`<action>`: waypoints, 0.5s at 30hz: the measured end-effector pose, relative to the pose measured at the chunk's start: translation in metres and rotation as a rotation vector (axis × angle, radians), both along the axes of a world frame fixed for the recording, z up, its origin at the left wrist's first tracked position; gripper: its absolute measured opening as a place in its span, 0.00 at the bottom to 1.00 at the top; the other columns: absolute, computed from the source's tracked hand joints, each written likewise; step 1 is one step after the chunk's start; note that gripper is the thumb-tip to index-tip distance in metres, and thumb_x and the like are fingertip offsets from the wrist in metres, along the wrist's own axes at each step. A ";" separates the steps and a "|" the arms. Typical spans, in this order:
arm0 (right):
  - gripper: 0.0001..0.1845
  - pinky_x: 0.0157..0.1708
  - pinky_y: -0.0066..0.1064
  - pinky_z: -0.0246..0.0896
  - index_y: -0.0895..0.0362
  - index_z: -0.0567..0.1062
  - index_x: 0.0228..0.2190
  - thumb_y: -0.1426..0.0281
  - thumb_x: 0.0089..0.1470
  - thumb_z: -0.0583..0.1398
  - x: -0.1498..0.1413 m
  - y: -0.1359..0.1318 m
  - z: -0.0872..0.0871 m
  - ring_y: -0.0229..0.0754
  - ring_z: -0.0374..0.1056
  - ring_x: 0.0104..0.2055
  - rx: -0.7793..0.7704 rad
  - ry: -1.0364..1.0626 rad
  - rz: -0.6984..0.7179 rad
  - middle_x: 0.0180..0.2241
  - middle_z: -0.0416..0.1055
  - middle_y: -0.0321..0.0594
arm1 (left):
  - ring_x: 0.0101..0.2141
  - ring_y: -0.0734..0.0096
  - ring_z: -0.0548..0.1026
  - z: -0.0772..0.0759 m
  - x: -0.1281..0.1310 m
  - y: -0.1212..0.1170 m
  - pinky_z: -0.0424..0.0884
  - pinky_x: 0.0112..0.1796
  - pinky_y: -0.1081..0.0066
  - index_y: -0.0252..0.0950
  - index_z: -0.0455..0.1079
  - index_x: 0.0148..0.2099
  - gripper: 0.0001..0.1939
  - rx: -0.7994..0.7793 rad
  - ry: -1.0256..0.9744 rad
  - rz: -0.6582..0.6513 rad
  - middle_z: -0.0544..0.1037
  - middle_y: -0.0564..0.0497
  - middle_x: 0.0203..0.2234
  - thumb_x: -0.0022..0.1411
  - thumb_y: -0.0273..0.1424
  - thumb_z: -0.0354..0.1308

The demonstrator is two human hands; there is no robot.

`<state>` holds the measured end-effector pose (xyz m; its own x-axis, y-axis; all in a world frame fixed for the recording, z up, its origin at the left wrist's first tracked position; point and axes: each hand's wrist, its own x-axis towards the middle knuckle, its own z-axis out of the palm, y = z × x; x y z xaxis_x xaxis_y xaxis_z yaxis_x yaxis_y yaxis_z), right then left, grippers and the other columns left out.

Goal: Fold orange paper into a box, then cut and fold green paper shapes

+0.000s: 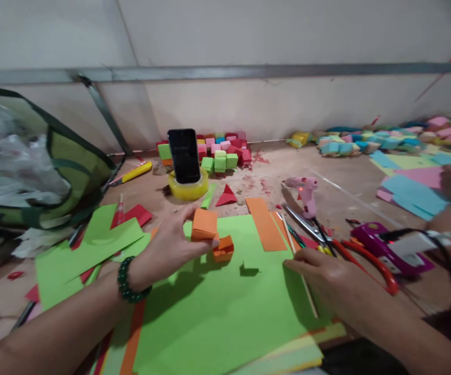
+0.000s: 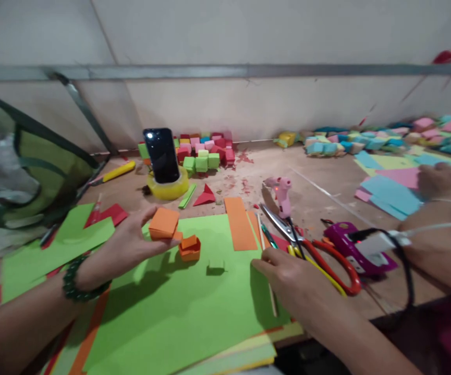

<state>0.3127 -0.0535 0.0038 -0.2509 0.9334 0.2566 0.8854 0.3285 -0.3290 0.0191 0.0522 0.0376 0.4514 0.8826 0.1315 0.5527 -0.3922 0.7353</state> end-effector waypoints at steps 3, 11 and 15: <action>0.09 0.21 0.30 0.59 0.54 0.74 0.36 0.68 0.54 0.55 0.001 0.000 -0.004 0.41 0.69 0.24 -0.030 -0.169 -0.079 0.30 0.74 0.42 | 0.35 0.63 0.74 0.000 0.001 -0.001 0.69 0.36 0.67 0.36 0.67 0.44 0.20 -0.010 0.016 0.004 0.76 0.51 0.36 0.51 0.39 0.64; 0.16 0.17 0.27 0.56 0.57 0.65 0.43 0.70 0.50 0.55 -0.004 0.005 -0.008 0.37 0.65 0.17 -0.369 0.092 -0.283 0.18 0.67 0.30 | 0.39 0.61 0.72 0.000 0.004 -0.002 0.67 0.39 0.65 0.36 0.67 0.44 0.19 0.066 0.113 -0.014 0.75 0.49 0.39 0.50 0.36 0.64; 0.19 0.15 0.27 0.63 0.55 0.69 0.45 0.67 0.49 0.59 0.011 -0.003 0.015 0.40 0.68 0.18 -0.311 0.338 -0.190 0.19 0.70 0.33 | 0.38 0.61 0.72 -0.003 0.004 0.000 0.67 0.38 0.64 0.37 0.67 0.43 0.19 0.082 0.156 -0.017 0.75 0.49 0.38 0.49 0.37 0.64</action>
